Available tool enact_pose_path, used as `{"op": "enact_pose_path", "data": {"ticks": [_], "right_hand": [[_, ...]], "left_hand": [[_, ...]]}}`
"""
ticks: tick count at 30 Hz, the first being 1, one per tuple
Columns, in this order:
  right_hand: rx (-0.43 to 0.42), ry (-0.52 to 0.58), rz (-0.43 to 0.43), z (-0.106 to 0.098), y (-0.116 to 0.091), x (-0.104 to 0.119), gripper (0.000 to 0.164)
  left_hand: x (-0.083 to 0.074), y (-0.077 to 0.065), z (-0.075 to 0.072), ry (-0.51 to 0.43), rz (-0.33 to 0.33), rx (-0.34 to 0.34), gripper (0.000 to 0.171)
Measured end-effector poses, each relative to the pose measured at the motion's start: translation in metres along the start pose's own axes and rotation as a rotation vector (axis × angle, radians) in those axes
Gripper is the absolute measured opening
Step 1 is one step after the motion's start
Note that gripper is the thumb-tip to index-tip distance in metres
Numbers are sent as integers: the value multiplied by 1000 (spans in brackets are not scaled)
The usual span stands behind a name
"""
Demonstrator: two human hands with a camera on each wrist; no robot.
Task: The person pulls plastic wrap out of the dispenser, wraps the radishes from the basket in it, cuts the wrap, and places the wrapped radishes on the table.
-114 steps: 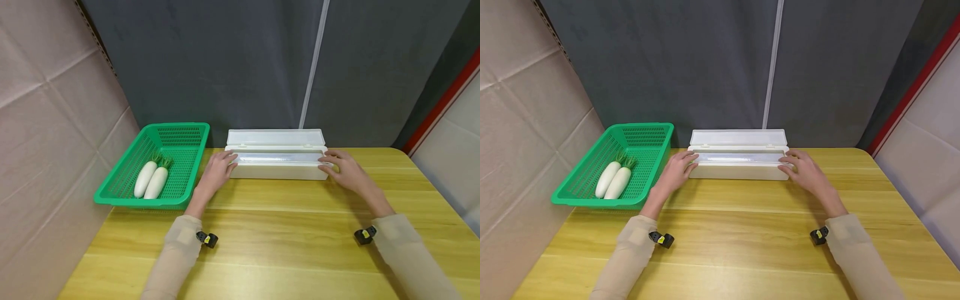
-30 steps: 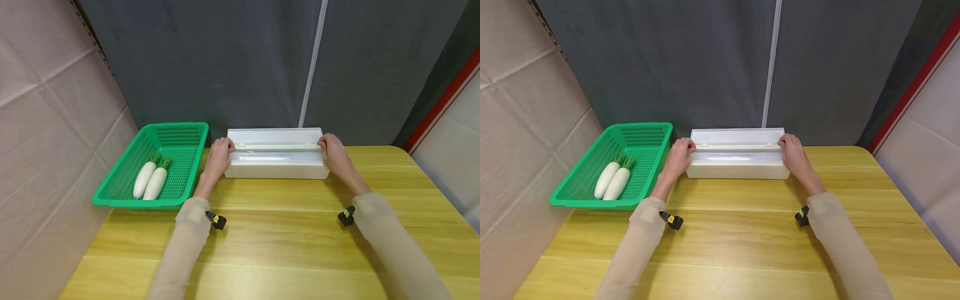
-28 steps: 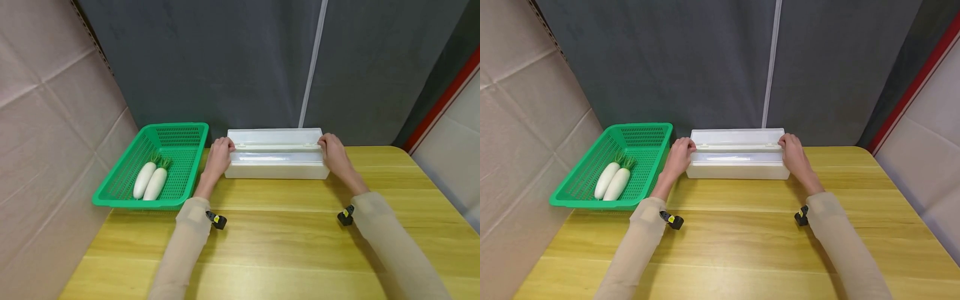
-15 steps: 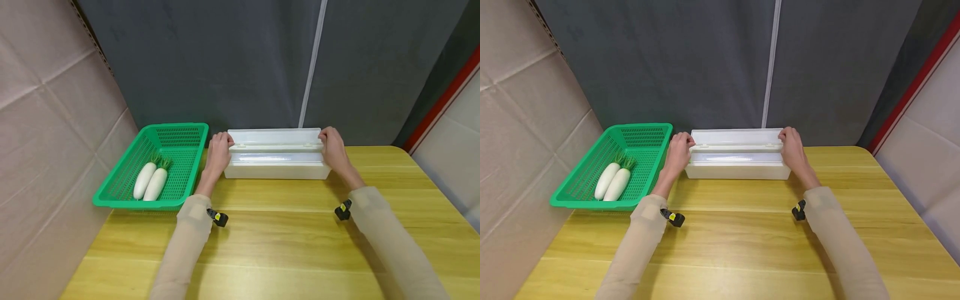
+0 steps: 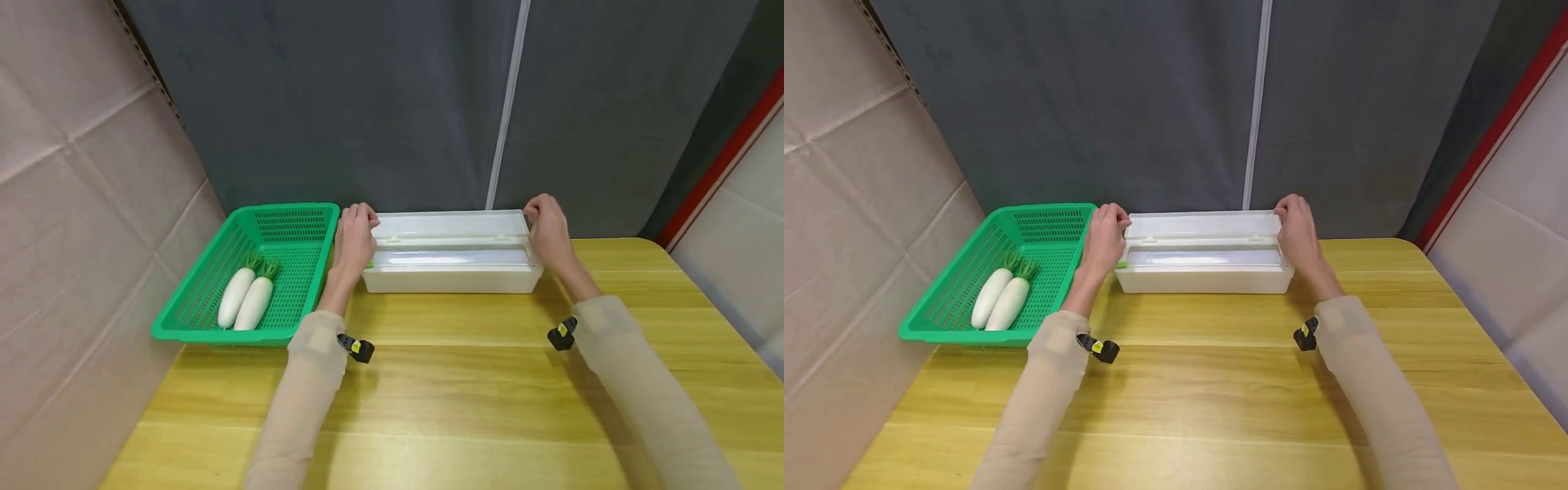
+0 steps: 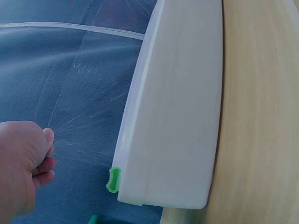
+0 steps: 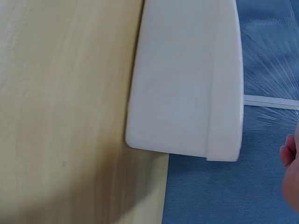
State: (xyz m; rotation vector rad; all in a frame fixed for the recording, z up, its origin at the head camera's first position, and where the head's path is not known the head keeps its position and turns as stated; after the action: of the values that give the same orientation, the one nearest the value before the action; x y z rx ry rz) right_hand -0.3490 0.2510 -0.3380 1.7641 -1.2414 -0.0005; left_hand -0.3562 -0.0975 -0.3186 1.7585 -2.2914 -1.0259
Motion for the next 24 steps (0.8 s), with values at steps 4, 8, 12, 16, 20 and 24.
{"op": "enact_pose_path", "data": {"ticks": [4, 8, 12, 16, 20, 24], "right_hand": [[-33, 11, -52, -5, 5, 2, 13], [-59, 3, -77, -9, 10, 4, 11], [-45, -7, -62, -13, 15, 8, 12], [-23, -15, -28, -17, 20, 11, 14], [-27, -18, -23, -21, 26, 13, 14], [-61, -13, -55, -26, 32, 16, 13]], "left_hand": [[-3, 5, -6, 3, 18, -11, 9], [-6, 10, -13, -1, 61, -31, 12], [-8, 14, -21, 3, 88, -44, 13], [-11, 18, -28, 15, 96, -40, 13], [-12, 22, -34, 11, 94, -44, 10], [-14, 26, -39, 6, 105, -48, 10]]}}
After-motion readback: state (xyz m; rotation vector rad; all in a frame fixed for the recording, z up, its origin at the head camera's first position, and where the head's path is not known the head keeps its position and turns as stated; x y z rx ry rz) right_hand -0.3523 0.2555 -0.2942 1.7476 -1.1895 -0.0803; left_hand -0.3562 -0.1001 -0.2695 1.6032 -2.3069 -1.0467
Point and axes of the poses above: each hand's wrist, its own y-axis towards the middle knuckle, its own z-axis out of the palm, x = y × z, the point moved 4 cm from there along y, towards the middle knuckle, and after that the axes turned 1 degree about y, right-handed, at the moved point
